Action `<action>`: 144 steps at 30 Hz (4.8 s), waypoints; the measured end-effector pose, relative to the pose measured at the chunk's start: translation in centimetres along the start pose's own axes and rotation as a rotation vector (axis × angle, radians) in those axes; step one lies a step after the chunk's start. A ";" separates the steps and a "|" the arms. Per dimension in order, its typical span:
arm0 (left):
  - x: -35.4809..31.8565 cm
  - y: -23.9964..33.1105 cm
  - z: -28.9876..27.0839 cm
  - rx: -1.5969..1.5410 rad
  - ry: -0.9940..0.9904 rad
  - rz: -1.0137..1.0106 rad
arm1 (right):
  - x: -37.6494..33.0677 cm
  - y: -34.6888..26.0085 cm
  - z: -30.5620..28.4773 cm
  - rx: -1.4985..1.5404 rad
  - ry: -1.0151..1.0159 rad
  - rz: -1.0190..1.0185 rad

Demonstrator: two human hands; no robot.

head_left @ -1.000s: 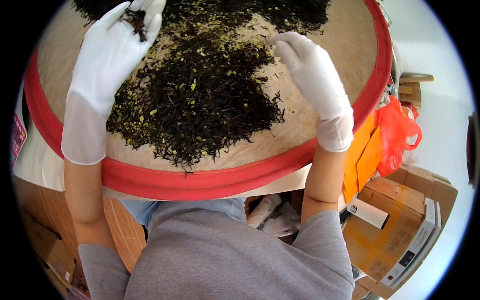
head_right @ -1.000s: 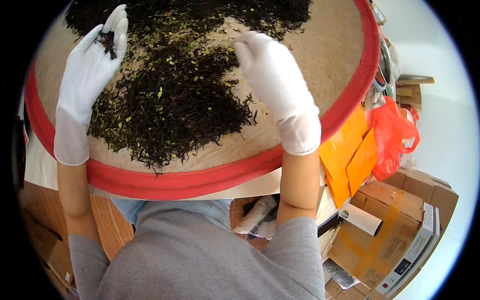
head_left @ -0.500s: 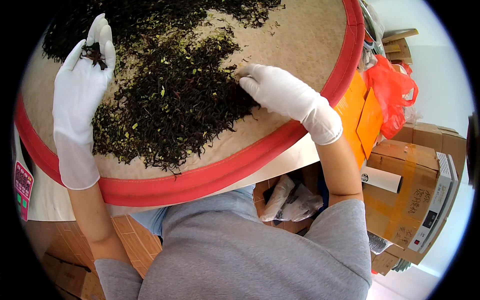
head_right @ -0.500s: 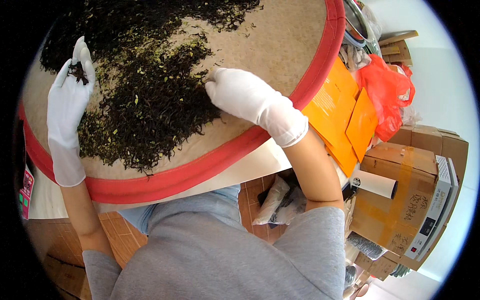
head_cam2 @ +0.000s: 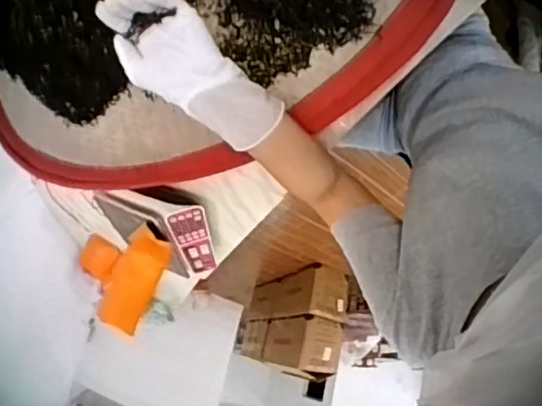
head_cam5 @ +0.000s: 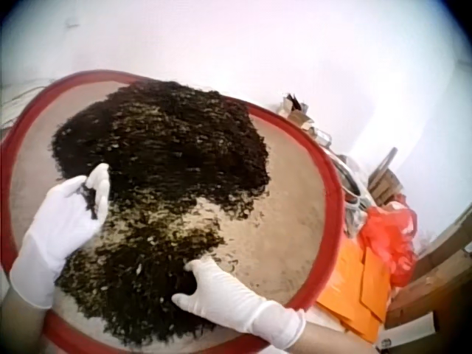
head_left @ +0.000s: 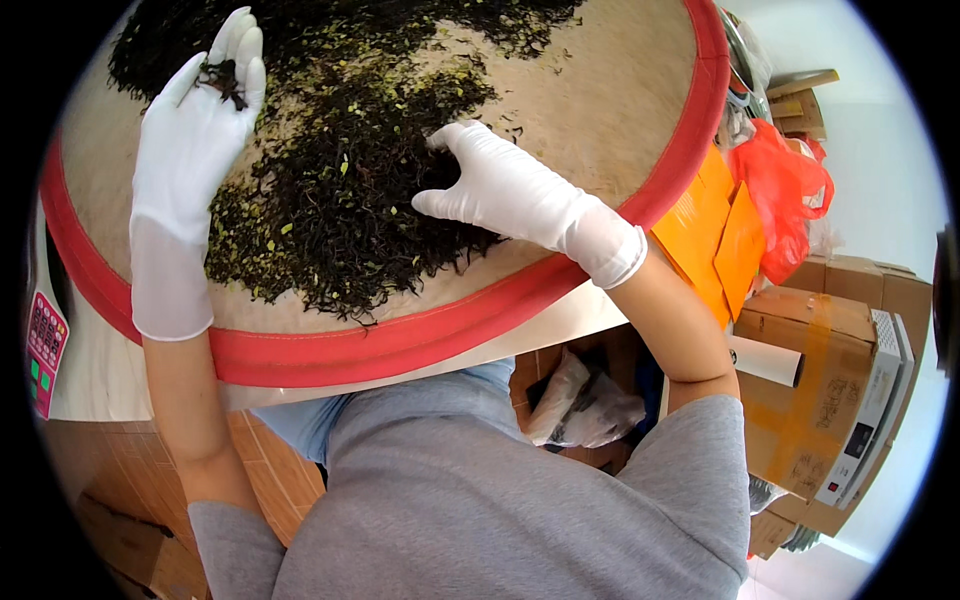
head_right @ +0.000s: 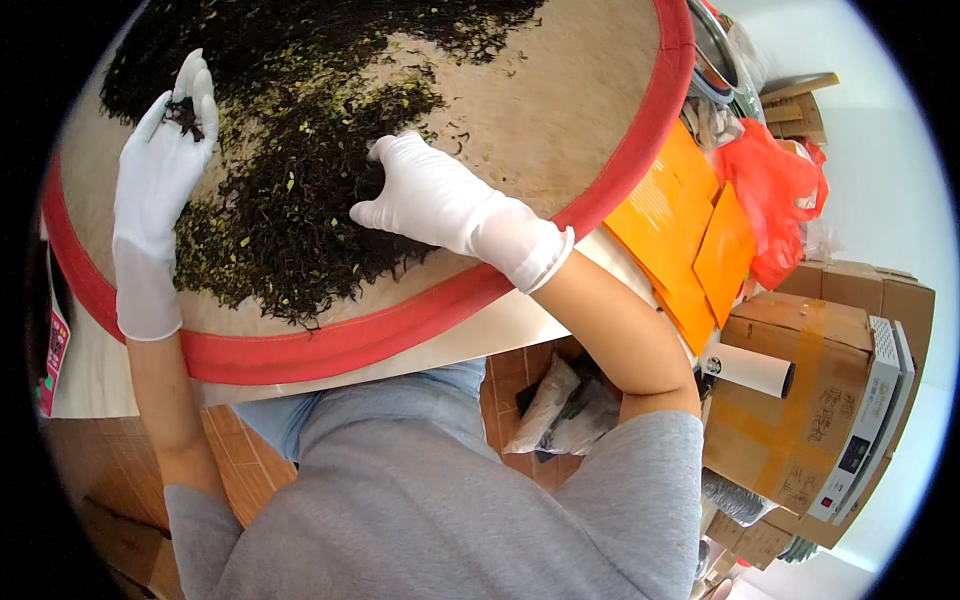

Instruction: The person wearing white gloves sorts through a pile of dried tea leaves on a large circular tray. They pick up small handfuls of leaves, separate them, and place the sorted portions back onto the tray.

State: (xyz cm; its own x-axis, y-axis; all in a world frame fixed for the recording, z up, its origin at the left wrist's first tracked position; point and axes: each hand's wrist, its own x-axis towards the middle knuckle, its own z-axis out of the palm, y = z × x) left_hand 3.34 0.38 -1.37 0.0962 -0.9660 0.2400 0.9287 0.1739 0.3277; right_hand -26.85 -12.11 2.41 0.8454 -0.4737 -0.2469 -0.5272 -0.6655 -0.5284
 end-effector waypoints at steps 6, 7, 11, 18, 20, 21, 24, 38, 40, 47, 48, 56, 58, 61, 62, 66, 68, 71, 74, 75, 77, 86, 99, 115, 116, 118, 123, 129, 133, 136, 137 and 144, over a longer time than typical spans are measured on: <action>0.1 0.0 -0.6 -0.055 -0.043 -0.016 | 0.7 -2.1 -3.2 0.332 -0.029 0.219; 0.0 0.1 -0.7 -0.045 -0.050 -0.010 | 0.7 -2.5 -3.4 0.376 0.003 0.218; 0.0 0.2 -0.8 -0.031 -0.077 -0.007 | 0.2 -4.6 -3.8 0.362 0.081 -0.064; 0.0 0.0 -0.4 -0.074 -0.088 0.003 | 1.0 -1.7 -4.4 0.072 0.295 -0.203; -0.1 0.0 -0.3 -0.070 -0.037 0.007 | 0.4 -0.4 -2.9 -0.036 0.255 -0.199; 0.0 -0.3 0.4 -0.067 -0.009 0.010 | 0.2 -0.1 -1.9 -0.021 0.246 -0.266; 0.2 -3.1 4.9 -0.007 0.449 0.190 | -1.0 -2.0 0.0 -0.122 0.235 -0.431; 0.1 -2.5 4.1 -0.006 0.427 0.159 | -4.2 -3.2 -3.0 -0.386 0.079 -0.400; 0.1 -2.4 4.1 0.028 0.422 0.153 | -3.0 -2.8 -2.8 -0.414 0.051 -0.463; 0.1 -2.1 3.8 0.010 0.415 0.158 | 2.7 -2.5 0.2 -0.490 -0.047 -0.667; 0.1 -2.0 3.8 0.011 0.417 0.159 | 3.7 -2.2 0.2 -0.477 -0.065 -0.660; -0.1 -2.2 3.2 -0.018 0.443 0.162 | 6.9 -2.7 -4.0 0.353 -0.549 -0.214; 0.0 -2.4 3.4 -0.032 0.444 0.154 | 6.8 -3.0 -5.0 0.518 -0.653 -0.121; -0.1 -2.5 3.9 -0.039 0.476 0.173 | 6.9 -2.1 -4.9 0.265 -0.441 -0.040; -0.1 -2.5 4.1 -0.034 0.482 0.169 | 7.0 -1.2 -5.1 0.094 -0.281 -0.128; 0.2 -2.6 4.6 -0.035 0.477 0.143 | 6.9 1.2 -5.7 0.015 0.064 -0.203; 0.5 -2.8 4.7 -0.036 0.491 0.135 | 6.4 1.5 -5.0 0.036 0.149 -0.287; 0.3 -2.8 4.7 -0.028 0.534 0.152 | 5.3 -1.3 -4.7 0.081 0.038 -0.242; 0.3 -2.8 4.7 -0.039 0.506 0.136 | 5.2 -1.7 -3.8 0.110 0.072 -0.492; 0.4 -2.8 4.8 -0.039 0.505 0.135 | 5.1 -1.9 -3.7 0.113 0.053 -0.545; 0.4 -2.9 4.8 -0.035 0.504 0.132 | 4.6 -2.2 -3.6 0.119 0.016 -0.653; 0.5 -2.8 4.9 0.001 0.503 0.153 | 4.7 -0.3 -3.6 0.056 0.243 -0.425; 0.4 -2.8 4.5 0.012 0.519 0.147 | 4.1 -1.1 -0.9 -0.312 0.116 -0.653; 0.5 -2.8 4.7 -0.006 0.539 0.151 | 3.4 -1.8 -2.1 0.511 -0.110 -0.104; 0.5 -2.8 4.7 -0.004 0.538 0.151 | 3.5 -1.3 -1.9 0.598 -0.119 -0.104; 0.6 -2.8 4.8 -0.001 0.536 0.152 | 3.6 -1.4 -2.0 0.736 -0.079 -0.053; 0.8 -2.9 5.1 0.008 0.540 0.169 | 4.1 -0.7 -0.9 0.061 0.363 -0.352; 0.6 -3.1 4.7 0.044 0.554 0.167 | 3.8 -2.0 -0.9 -0.242 0.135 -0.712; 0.8 -3.1 4.7 0.049 0.562 0.161 | 4.0 -0.9 0.1 -0.256 0.163 -0.722; 0.6 -3.1 5.0 0.039 0.548 0.159 | 4.2 -0.8 0.3 -0.007 0.168 -0.659; 0.6 -3.1 4.9 0.041 0.556 0.160 | 3.8 -1.1 0.2 0.115 0.141 -0.567; 0.7 -3.3 5.1 0.010 0.572 0.166 | 3.3 -2.2 -2.8 0.819 -0.143 -0.044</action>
State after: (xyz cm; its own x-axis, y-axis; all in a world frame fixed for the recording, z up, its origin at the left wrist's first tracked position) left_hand -1.44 0.07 2.36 0.4198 -0.8750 -0.2410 0.8817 0.3301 0.3370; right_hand -23.12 -13.82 5.03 0.8958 -0.3426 -0.2833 -0.3102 -0.0251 -0.9503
